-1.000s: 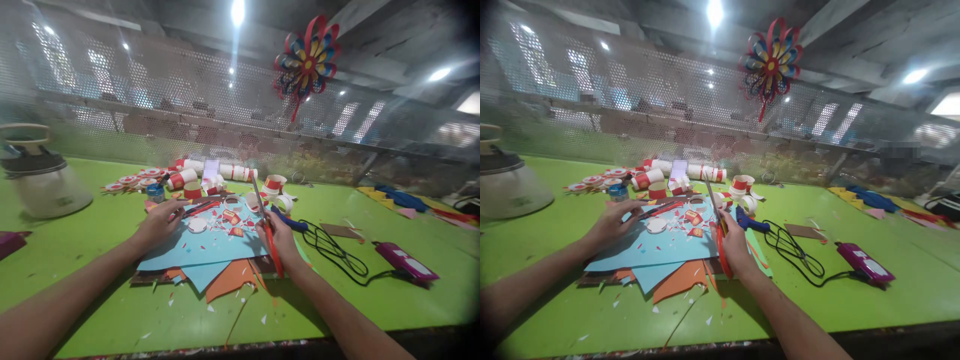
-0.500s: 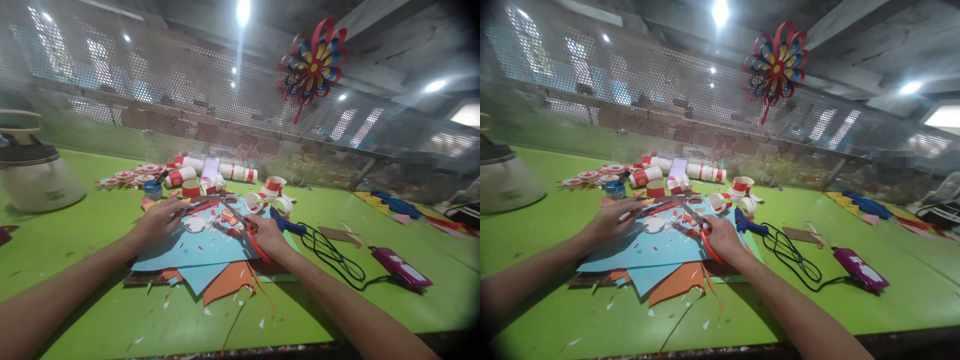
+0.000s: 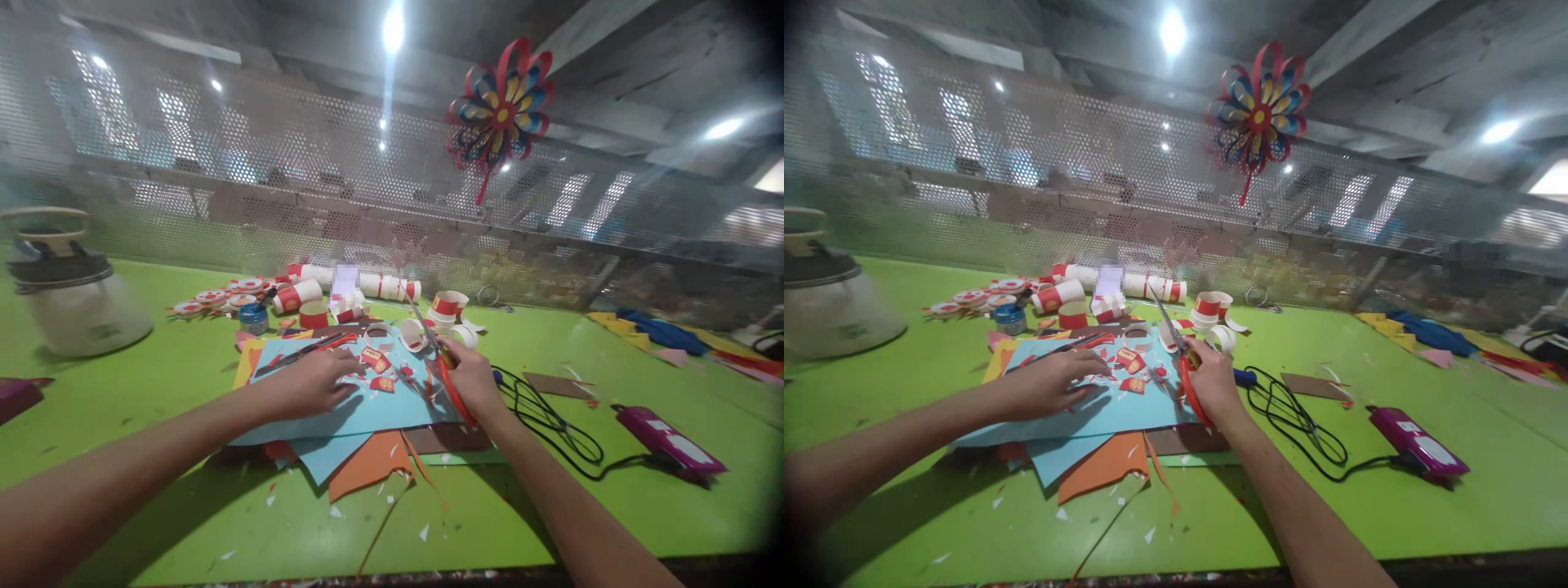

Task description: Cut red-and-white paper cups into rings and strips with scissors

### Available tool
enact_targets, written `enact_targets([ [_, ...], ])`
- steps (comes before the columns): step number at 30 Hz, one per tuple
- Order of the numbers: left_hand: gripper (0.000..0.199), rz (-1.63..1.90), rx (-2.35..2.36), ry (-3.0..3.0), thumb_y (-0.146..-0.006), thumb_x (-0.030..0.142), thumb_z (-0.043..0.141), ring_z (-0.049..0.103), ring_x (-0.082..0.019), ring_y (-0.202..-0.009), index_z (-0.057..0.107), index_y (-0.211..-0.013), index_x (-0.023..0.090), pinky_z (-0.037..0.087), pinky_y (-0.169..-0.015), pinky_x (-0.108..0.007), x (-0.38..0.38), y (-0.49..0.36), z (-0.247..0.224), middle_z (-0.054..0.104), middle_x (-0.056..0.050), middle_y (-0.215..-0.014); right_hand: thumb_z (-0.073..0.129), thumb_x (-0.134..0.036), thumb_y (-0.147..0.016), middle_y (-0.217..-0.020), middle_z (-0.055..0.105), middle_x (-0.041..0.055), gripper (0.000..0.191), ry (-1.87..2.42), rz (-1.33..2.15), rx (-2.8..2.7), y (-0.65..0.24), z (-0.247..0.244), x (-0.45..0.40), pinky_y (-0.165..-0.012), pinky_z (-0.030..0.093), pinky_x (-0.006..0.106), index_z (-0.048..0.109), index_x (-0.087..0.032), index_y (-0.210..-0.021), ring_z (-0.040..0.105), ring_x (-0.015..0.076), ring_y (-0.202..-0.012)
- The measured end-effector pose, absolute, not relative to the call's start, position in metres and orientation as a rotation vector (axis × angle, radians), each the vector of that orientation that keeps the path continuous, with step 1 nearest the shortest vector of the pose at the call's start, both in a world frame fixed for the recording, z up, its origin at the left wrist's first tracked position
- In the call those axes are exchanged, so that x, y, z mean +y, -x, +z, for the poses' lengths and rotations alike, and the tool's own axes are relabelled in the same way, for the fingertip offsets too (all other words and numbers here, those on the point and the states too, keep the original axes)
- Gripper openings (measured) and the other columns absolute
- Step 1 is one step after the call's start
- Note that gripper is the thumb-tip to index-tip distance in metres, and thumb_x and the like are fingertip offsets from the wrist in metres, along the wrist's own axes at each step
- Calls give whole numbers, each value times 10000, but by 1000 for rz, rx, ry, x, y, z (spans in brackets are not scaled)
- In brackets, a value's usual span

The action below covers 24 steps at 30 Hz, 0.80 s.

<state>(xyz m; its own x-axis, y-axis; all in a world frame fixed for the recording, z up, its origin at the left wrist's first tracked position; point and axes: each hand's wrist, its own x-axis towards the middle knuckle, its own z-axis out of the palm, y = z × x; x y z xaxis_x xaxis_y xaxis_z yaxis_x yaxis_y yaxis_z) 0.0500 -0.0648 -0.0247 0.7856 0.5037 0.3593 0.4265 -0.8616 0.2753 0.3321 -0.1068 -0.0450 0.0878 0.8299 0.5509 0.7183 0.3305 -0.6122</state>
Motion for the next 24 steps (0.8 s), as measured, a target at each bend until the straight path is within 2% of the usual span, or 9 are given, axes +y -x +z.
enact_targets([
  [3, 246, 610, 728, -2799, -843, 254, 548, 644, -220, -879, 657, -1059, 208, 480, -763, -314, -59, -76, -32, 701, -95, -982, 594, -349, -923, -958, 674, 44, 241, 1437, 106, -1620, -329, -47, -113, -700, 560, 335, 626, -164, -1074, 656, 157, -774],
  [7, 157, 599, 690, -2804, -830, 222, 560, 634, -225, -817, 661, -944, 187, 476, -716, -318, -50, -105, -51, 692, -86, -871, 594, -372, -918, -901, 676, 30, 259, 1442, 71, -1621, -322, -49, -118, -689, 556, 333, 625, -163, -1067, 655, 156, -738],
  [11, 156, 668, 712, -2765, -855, 220, 536, 611, -248, -888, 652, -945, 168, 469, -745, -345, -46, -115, -63, 665, -114, -920, 603, -362, -913, -930, 678, 36, 265, 1420, 63, -1653, -316, -49, -120, -725, 550, 351, 621, -152, -1074, 660, 164, -769],
  [13, 195, 695, 736, -2725, -829, 225, 575, 608, -252, -902, 642, -1003, 169, 469, -748, -345, -47, -111, -62, 661, -112, -954, 618, -359, -903, -955, 679, 42, 272, 1402, 64, -1673, -314, -48, -121, -754, 547, 368, 620, -148, -1074, 663, 174, -808],
  [18, 416, 729, 799, -2582, -751, 214, 660, 616, -198, -763, 596, -1162, 215, 468, -677, -297, -57, -83, -52, 680, -51, -911, 634, -375, -875, -918, 698, 46, 305, 1365, 81, -1702, -307, -45, -126, -732, 552, 356, 621, -146, -1075, 673, 180, -786],
  [24, 387, 804, 880, -2271, -743, 268, 657, 590, -164, -687, 629, -1128, 236, 470, -641, -284, -69, -51, -51, 684, -16, -826, 643, -328, -802, -957, 725, 100, 339, 1361, 85, -1713, -298, -48, -129, -763, 540, 349, 656, -128, -1075, 675, 229, -797],
])
